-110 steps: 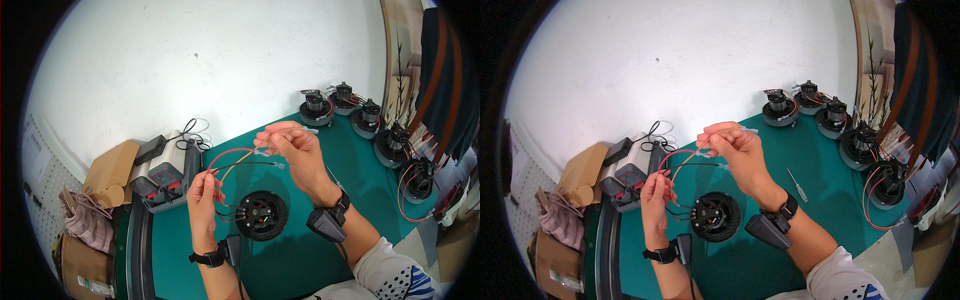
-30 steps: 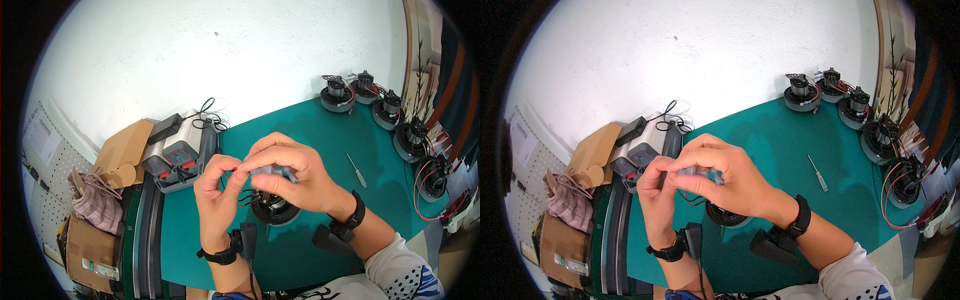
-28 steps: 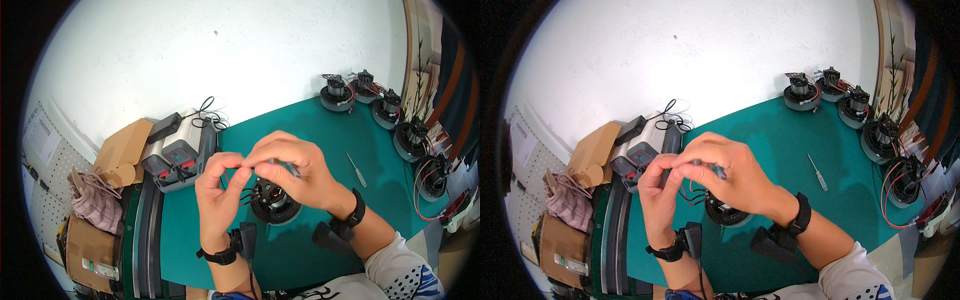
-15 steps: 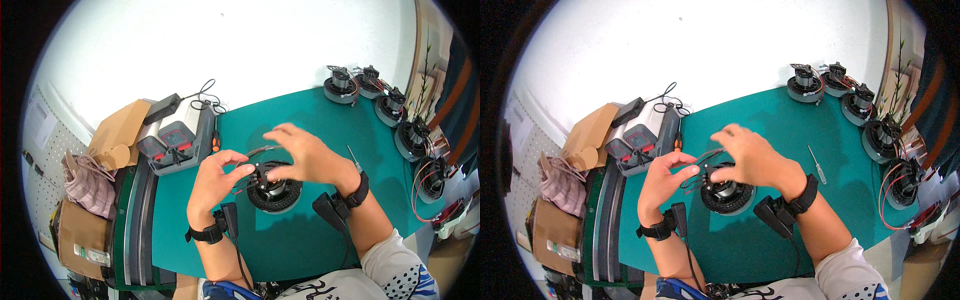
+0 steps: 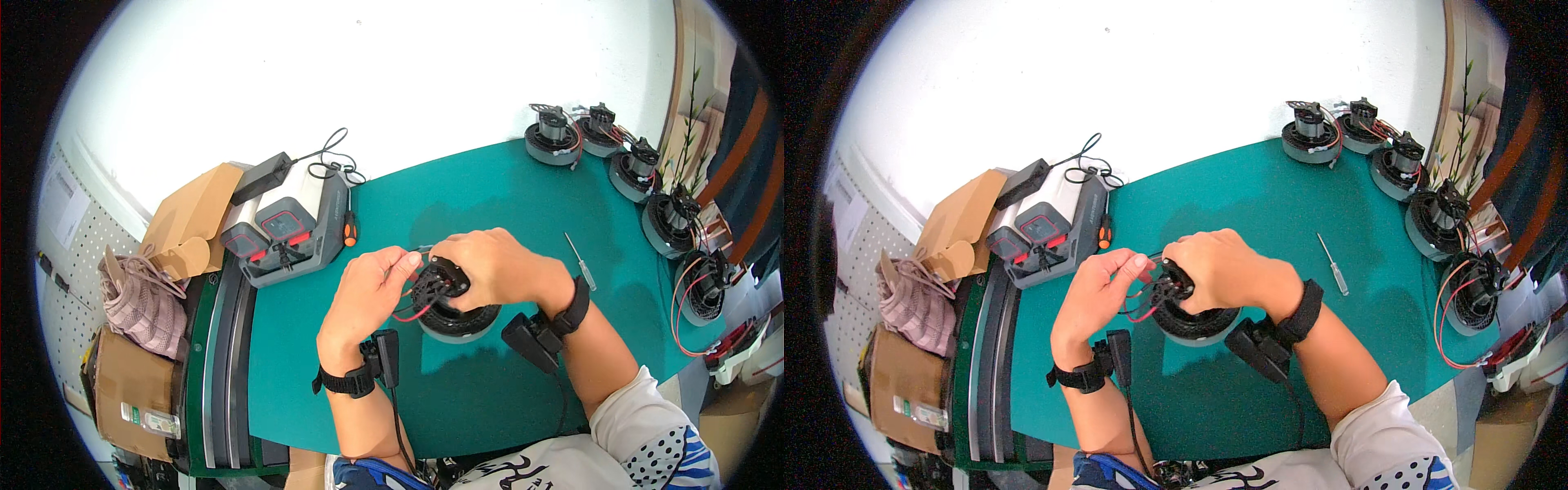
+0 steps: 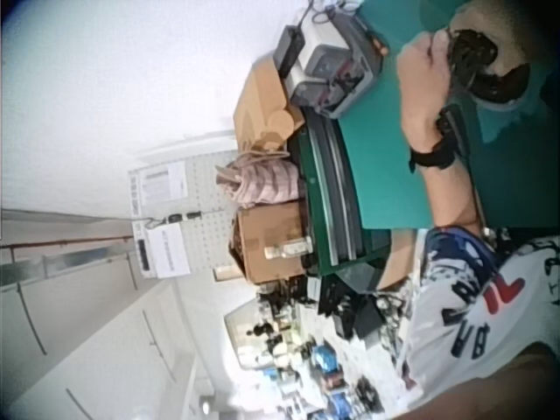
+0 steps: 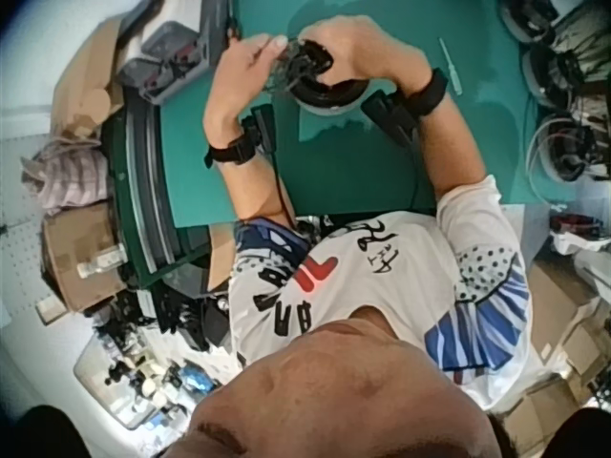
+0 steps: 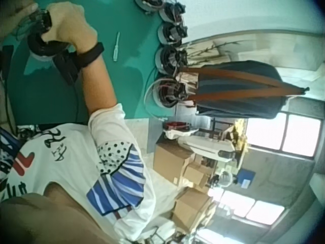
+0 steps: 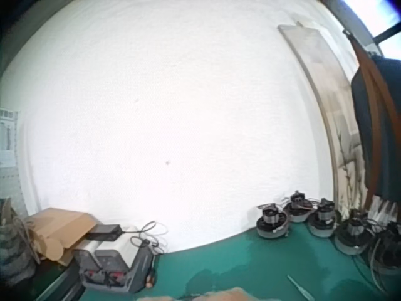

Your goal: Assembling or inspecting electronic motor or fan components on a workbench.

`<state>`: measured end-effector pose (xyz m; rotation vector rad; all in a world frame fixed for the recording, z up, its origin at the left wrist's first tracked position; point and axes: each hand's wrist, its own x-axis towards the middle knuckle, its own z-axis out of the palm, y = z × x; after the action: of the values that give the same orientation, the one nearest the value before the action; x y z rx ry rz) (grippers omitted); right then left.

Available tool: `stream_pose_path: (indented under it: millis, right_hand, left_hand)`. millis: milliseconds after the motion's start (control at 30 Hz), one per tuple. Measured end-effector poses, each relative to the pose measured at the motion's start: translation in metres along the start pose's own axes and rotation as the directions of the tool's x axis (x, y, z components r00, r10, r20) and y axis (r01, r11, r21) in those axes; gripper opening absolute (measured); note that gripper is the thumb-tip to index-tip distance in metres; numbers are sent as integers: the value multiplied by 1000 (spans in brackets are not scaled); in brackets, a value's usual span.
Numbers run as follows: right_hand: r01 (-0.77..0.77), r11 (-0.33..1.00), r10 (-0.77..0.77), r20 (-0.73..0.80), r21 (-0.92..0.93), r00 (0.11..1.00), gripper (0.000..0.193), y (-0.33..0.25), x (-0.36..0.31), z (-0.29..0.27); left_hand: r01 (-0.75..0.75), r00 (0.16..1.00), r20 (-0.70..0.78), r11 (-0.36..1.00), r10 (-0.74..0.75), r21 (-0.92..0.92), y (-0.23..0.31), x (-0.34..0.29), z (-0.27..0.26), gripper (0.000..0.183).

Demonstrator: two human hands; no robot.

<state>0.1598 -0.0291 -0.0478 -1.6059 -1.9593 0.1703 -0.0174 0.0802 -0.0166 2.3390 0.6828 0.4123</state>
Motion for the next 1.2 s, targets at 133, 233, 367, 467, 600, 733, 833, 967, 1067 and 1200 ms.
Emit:
stream_pose_path:
  millis: [133, 233, 367, 467, 600, 733, 833, 967, 1067, 1200]
  right_hand:
    - [-14, 999, 12, -81, -31, 997, 42, 14, -5, -9]
    - [-8, 994, -7, -134, -106, 991, 45, 26, -5, -11]
    - [15, 998, -24, -167, -56, 986, 48, 40, -7, -11]
    - [21, 999, -28, -191, -37, 981, 49, 42, -6, -9]
    - [48, 999, -48, -146, -2, 988, 49, 39, -7, -6]
    - [49, 986, -78, -189, -157, 979, 47, 37, -8, -3]
    - [27, 980, -74, -234, -197, 969, 47, 39, -9, -3]
    - [-25, 991, -4, -217, -131, 976, 47, 41, -11, -4]
    - [8, 988, -45, -235, -156, 971, 47, 37, -8, 0]
    - [52, 987, -80, -188, -152, 979, 48, 30, -5, 4]
  left_hand:
    - [36, 995, 93, 999, -39, 36, 3, 3, 4, 36]
    - [-59, 990, 128, 998, 59, -3, 4, 3, 11, 27]
    - [-133, 988, 66, 989, 137, -72, 3, 8, 23, 20]
    - [-129, 991, 35, 991, 130, -15, 0, 10, 22, 20]
    - [-152, 985, -38, 945, 170, 291, -10, 9, 10, 23]
    - [-242, 869, -256, 815, 423, 526, -29, 2, -12, 27]
    - [12, 677, -584, 787, 448, 617, -43, -4, -31, 22]
    - [221, 471, -838, 883, 275, 414, -50, -22, -55, 22]
    - [19, 520, -853, 998, -54, -51, -47, -25, -60, 25]
    - [-84, 772, -624, 954, -119, -286, -32, -24, -48, 33]
